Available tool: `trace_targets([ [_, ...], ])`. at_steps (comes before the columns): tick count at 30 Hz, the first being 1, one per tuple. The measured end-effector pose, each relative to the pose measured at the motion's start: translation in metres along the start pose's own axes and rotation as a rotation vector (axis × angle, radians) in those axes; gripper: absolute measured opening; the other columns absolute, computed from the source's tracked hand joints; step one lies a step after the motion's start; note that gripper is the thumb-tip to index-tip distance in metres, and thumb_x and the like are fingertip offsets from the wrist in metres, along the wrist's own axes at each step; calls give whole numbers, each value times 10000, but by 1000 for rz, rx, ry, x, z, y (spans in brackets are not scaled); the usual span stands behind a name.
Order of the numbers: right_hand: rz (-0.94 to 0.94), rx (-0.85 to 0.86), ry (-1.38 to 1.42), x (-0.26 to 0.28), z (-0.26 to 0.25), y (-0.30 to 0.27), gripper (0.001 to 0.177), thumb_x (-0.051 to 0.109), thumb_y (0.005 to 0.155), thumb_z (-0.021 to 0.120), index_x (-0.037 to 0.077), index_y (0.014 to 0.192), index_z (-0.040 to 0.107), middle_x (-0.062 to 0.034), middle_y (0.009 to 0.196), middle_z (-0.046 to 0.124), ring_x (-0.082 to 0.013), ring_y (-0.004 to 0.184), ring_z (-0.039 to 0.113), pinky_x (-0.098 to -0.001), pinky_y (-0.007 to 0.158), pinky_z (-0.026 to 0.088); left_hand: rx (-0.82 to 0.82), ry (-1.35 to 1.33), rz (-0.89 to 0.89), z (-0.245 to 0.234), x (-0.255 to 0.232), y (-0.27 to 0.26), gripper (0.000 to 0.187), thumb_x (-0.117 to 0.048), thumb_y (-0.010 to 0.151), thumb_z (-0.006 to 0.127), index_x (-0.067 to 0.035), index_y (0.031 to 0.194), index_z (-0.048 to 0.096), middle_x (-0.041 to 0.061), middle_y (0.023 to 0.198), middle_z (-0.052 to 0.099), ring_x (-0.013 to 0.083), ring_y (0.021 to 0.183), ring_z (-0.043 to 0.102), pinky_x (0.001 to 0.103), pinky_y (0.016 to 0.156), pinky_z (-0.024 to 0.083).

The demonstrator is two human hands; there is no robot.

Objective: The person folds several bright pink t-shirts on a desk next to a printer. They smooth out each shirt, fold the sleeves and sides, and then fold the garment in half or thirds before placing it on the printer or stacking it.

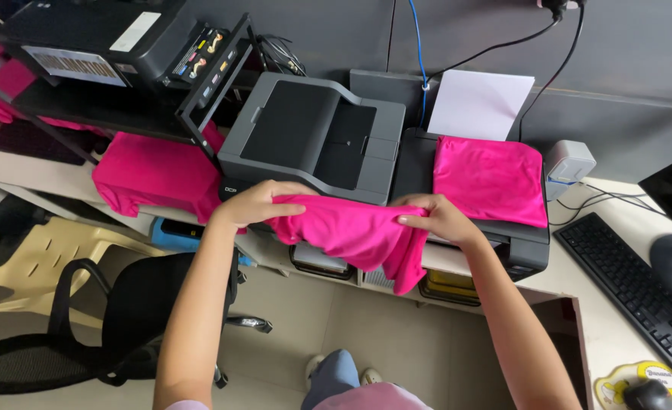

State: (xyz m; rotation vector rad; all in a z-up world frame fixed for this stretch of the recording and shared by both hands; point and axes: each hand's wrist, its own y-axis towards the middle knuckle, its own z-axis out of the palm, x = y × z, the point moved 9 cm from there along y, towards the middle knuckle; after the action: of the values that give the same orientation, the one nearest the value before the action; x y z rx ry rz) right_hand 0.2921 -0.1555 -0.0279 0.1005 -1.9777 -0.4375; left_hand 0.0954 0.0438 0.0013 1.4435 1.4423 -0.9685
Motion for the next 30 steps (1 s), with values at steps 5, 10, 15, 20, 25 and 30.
trace_targets([
  [5, 337, 122, 362, -100, 14, 2, 236, 230, 997, 733, -6, 1001, 743, -4, 885, 671, -100, 826, 574, -289, 747, 481, -29, -881, 29, -26, 149, 11, 490, -318, 1049, 722, 73, 1336, 656, 195, 1245, 699, 291, 1152, 646, 428, 1011, 511],
  [10, 281, 15, 771, -60, 25, 70, 282, 247, 1019, 669, 11, 1174, 672, -19, 1039, 713, -110, 966, 655, -296, 867, 526, -216, -1525, 261, 4, 24, 51, 804, -688, 951, 485, -19, 1392, 553, 168, 1376, 636, 315, 1288, 597, 460, 1141, 437],
  [15, 293, -309, 995, -35, 2, 155, 364, 293, 1052, 552, 37, 1305, 607, -55, 1167, 719, -151, 1046, 696, -338, 933, 554, -582, -1325, 73, -19, 66, 102, 945, -795, 888, 340, -93, 1504, 480, 134, 1498, 528, 314, 1340, 537, 454, 1167, 399],
  [20, 216, -311, 968, -45, -28, 221, 324, 239, 1081, 548, 25, 1319, 604, -66, 1181, 716, -156, 1061, 693, -337, 956, 551, -294, -1412, 263, -108, 99, 123, 837, -634, 961, 458, 49, 1441, 508, 185, 1444, 586, 324, 1317, 581, 456, 1151, 439],
  [25, 160, -333, 681, -40, -59, 279, 287, 186, 1078, 559, 14, 1297, 623, -47, 1168, 720, -114, 1056, 680, -298, 959, 539, -322, -1136, 43, -204, 140, 137, 436, -209, 1067, 574, 49, 1418, 551, 189, 1307, 661, 328, 1146, 657, 473, 1035, 517],
  [30, 159, -339, 260, -32, -82, 333, 230, 109, 1041, 656, -46, 1212, 659, -44, 1029, 738, -87, 897, 688, -253, 821, 572, -196, -1182, -13, -270, 88, 154, 477, -253, 952, 580, 83, 1288, 622, 204, 1175, 742, 311, 1041, 732, 425, 944, 578],
])
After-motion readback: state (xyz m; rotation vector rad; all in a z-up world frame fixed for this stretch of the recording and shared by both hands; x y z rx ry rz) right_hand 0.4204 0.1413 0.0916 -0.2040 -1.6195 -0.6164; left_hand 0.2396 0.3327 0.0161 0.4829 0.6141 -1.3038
